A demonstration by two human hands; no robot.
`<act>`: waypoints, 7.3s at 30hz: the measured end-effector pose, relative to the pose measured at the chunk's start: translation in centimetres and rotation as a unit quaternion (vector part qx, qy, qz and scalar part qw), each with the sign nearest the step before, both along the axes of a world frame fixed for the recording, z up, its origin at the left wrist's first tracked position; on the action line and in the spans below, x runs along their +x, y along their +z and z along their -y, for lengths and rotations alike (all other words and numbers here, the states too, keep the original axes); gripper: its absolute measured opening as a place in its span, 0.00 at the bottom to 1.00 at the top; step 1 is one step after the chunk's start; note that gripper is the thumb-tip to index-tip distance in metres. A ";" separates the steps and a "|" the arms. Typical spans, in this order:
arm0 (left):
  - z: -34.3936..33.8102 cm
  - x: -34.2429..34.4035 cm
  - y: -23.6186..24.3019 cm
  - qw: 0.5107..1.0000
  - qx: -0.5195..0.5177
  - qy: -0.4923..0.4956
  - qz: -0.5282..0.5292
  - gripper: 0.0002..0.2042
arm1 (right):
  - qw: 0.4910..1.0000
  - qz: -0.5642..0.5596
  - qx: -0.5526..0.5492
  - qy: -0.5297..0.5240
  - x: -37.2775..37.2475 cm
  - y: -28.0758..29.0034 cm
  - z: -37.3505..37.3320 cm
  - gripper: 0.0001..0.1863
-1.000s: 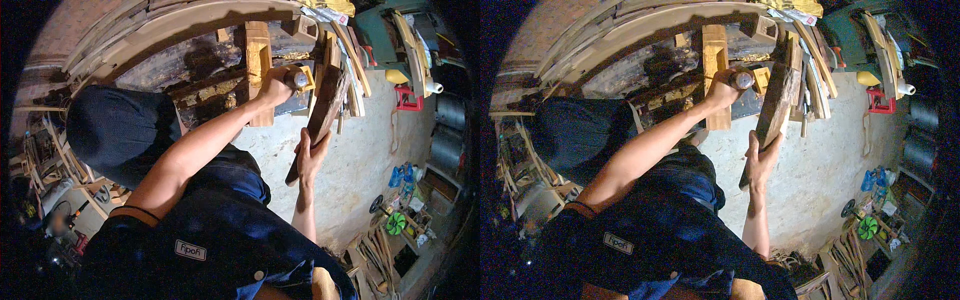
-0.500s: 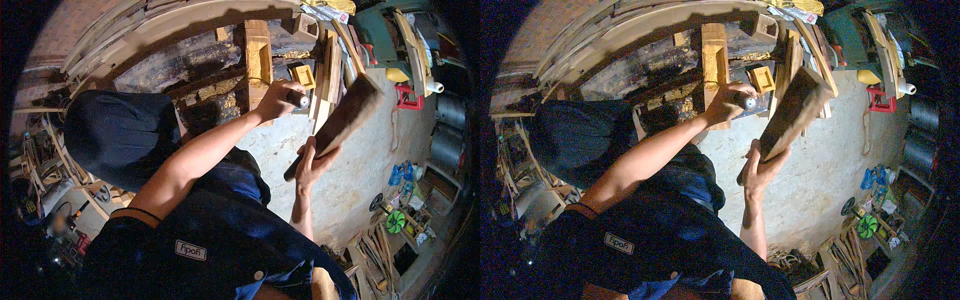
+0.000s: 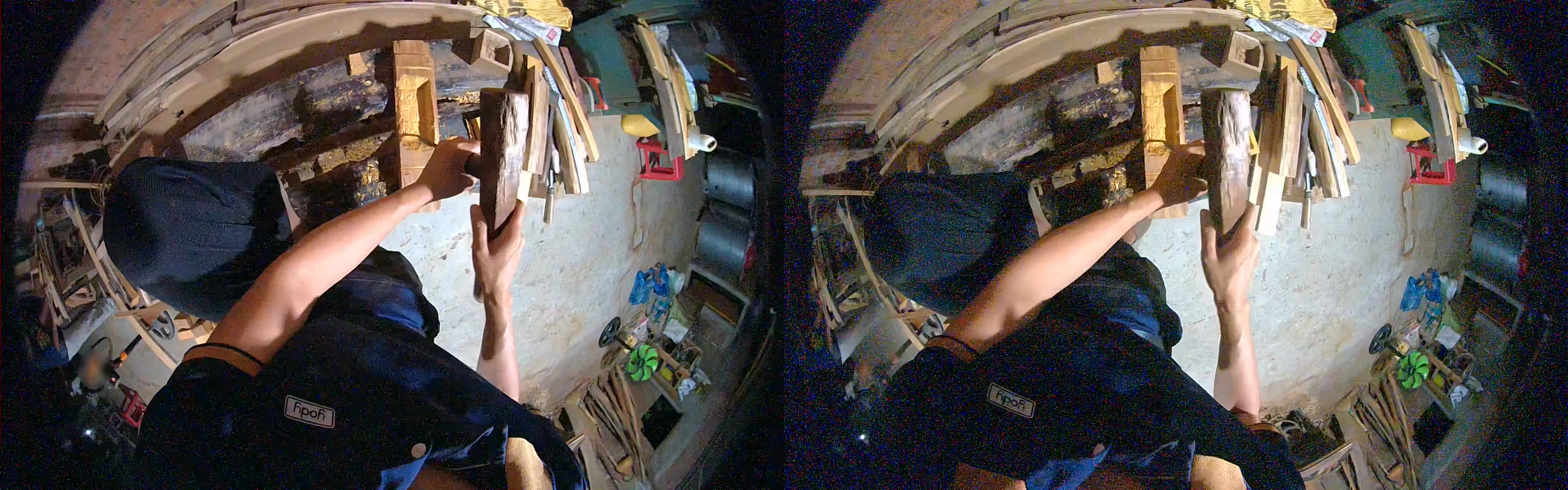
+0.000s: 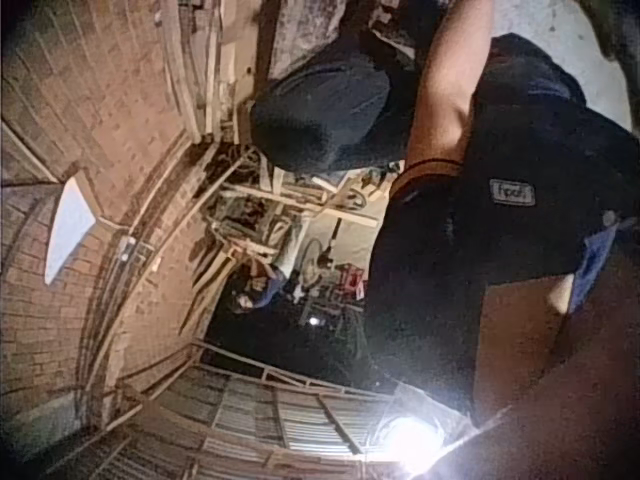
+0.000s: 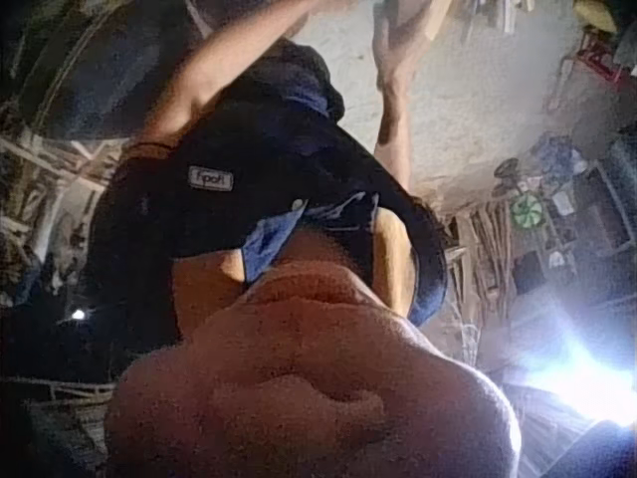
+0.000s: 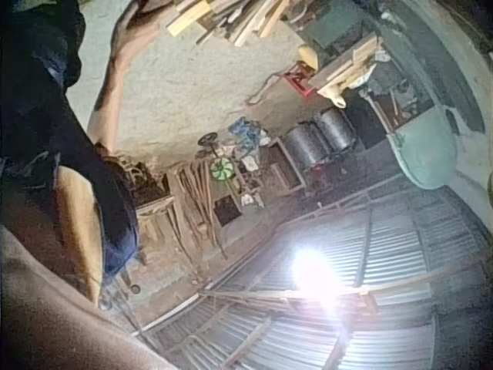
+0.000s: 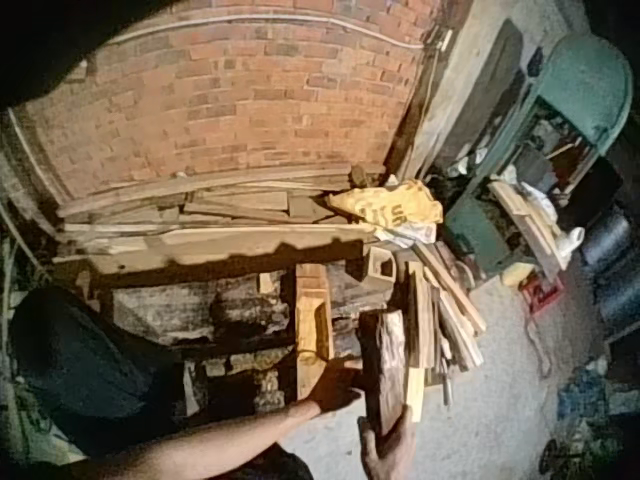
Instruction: Using a chisel and wooden mallet to carve out a mortise in a block of wood.
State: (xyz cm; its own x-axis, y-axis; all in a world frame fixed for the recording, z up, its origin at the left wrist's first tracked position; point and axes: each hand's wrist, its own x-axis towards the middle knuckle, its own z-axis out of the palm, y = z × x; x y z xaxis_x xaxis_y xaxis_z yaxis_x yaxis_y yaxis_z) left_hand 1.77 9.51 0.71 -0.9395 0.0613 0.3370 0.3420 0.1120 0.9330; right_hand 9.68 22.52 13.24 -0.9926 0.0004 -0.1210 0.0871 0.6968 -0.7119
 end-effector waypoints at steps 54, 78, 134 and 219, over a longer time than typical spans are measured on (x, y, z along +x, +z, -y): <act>-0.8 -2.3 0.9 0.999 0.000 0.037 0.039 0.08 | 0.957 -0.018 -0.255 -0.138 2.3 -2.9 -1.0 0.16; 4.7 -6.4 3.0 0.952 0.189 0.133 0.199 0.07 | 0.971 0.008 -0.208 -0.115 0.2 -1.9 -1.1 0.24; -0.9 0.3 -1.9 0.993 -0.081 0.052 -0.071 0.08 | 0.980 0.054 -0.166 -0.096 0.9 -1.6 -1.6 0.21; 15.1 1.7 2.9 0.791 0.291 0.528 0.110 0.12 | 0.972 0.027 0.233 -0.002 -5.0 -18.7 10.3 0.65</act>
